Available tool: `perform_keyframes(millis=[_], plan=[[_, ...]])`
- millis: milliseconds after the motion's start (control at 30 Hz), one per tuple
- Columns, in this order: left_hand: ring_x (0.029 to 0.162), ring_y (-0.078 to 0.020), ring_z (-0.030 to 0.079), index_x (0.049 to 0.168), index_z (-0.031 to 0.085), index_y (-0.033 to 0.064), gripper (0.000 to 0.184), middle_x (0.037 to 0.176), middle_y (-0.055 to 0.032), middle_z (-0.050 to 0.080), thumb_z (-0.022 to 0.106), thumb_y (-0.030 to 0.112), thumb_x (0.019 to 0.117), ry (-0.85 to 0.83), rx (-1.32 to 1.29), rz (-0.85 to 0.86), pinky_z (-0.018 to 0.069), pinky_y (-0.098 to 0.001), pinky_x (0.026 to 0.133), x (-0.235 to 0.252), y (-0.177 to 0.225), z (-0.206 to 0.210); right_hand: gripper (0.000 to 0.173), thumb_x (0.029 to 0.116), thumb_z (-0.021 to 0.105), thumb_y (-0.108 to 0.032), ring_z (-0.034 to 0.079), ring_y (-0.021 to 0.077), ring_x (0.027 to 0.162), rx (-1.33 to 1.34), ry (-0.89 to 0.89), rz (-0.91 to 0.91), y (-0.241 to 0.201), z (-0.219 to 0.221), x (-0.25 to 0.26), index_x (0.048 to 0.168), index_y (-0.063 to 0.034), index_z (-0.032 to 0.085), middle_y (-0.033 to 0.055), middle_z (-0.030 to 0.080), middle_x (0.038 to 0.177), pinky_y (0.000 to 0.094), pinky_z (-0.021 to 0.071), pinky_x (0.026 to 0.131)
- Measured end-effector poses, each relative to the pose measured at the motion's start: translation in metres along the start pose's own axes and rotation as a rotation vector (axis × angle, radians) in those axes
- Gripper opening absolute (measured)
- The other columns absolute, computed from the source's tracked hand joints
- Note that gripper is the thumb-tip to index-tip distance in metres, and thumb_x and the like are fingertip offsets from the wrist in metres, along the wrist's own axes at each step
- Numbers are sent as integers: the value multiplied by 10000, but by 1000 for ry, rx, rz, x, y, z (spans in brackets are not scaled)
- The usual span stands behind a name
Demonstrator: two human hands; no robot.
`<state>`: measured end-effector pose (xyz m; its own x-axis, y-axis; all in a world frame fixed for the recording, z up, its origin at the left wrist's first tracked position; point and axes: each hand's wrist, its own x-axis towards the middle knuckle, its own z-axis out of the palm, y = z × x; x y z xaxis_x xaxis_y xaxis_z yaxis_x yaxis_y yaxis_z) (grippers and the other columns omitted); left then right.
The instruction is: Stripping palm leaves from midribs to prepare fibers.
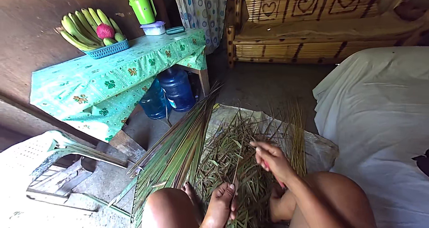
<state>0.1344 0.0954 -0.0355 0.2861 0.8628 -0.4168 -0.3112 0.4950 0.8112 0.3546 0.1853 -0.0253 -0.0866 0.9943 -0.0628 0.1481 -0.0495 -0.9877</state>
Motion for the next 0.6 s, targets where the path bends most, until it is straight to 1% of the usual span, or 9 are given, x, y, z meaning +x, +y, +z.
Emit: perform_keyframes(millis=[133,167,233,267,333,400,500,567,600], plan=[[436,-57,526,896,538,55,266,561,11,539,389,121,1105,69,124,46,481,-194,441,6,5,4,420,1009,477,-218,500,25,514,35,-495,185,-6,21,-33,1366,-22,583,-53,595,691,194,414,479],[439,-65,543,902,543,46,260,568,4,555,397,119,1104,81,158,68,496,-206,445,7,5,5,371,1005,482,-219,498,14,501,65,-557,218,-5,27,-36,1310,-41,599,-66,590,668,181,408,471],[460,-84,578,932,554,31,245,586,-9,582,405,124,1104,77,193,95,526,-225,463,7,5,5,266,1013,491,-208,492,4,494,118,-576,232,0,35,-35,1194,-70,631,-77,577,650,163,397,463],[476,-92,597,944,555,30,242,597,-14,596,401,127,1104,54,191,95,540,-233,477,6,5,3,268,1016,496,-194,486,5,498,133,-539,220,1,35,-32,1200,-61,638,-77,569,654,162,392,465],[501,-105,631,942,557,37,261,617,-27,627,379,138,1104,-5,167,63,557,-239,496,2,5,-4,320,1025,490,-174,496,20,508,166,-412,198,-1,32,-24,1267,-26,638,-59,577,675,175,406,466],[504,-94,632,917,567,53,281,622,-22,634,373,142,1101,-31,142,29,554,-228,494,-2,4,-6,320,1040,463,-176,498,17,508,187,-331,162,-3,26,-18,1264,-21,632,-56,579,680,165,407,461],[462,-52,556,903,551,66,266,582,13,564,384,126,1101,40,103,36,500,-187,467,1,0,-3,280,1019,479,-189,506,-2,548,23,-397,45,-1,27,-25,1141,-10,657,-63,578,695,167,418,508],[443,-25,483,920,548,72,256,565,37,507,382,131,1105,82,96,42,434,-161,444,4,1,-3,293,1023,503,-203,516,47,608,-145,-471,-111,7,36,-34,1055,19,692,8,584,722,235,445,586],[434,-18,458,935,565,69,257,560,43,489,384,135,1104,90,85,44,411,-154,429,5,1,-4,303,1031,513,-225,547,75,641,-224,-481,-213,13,39,-37,1030,9,706,45,616,746,264,472,621]])
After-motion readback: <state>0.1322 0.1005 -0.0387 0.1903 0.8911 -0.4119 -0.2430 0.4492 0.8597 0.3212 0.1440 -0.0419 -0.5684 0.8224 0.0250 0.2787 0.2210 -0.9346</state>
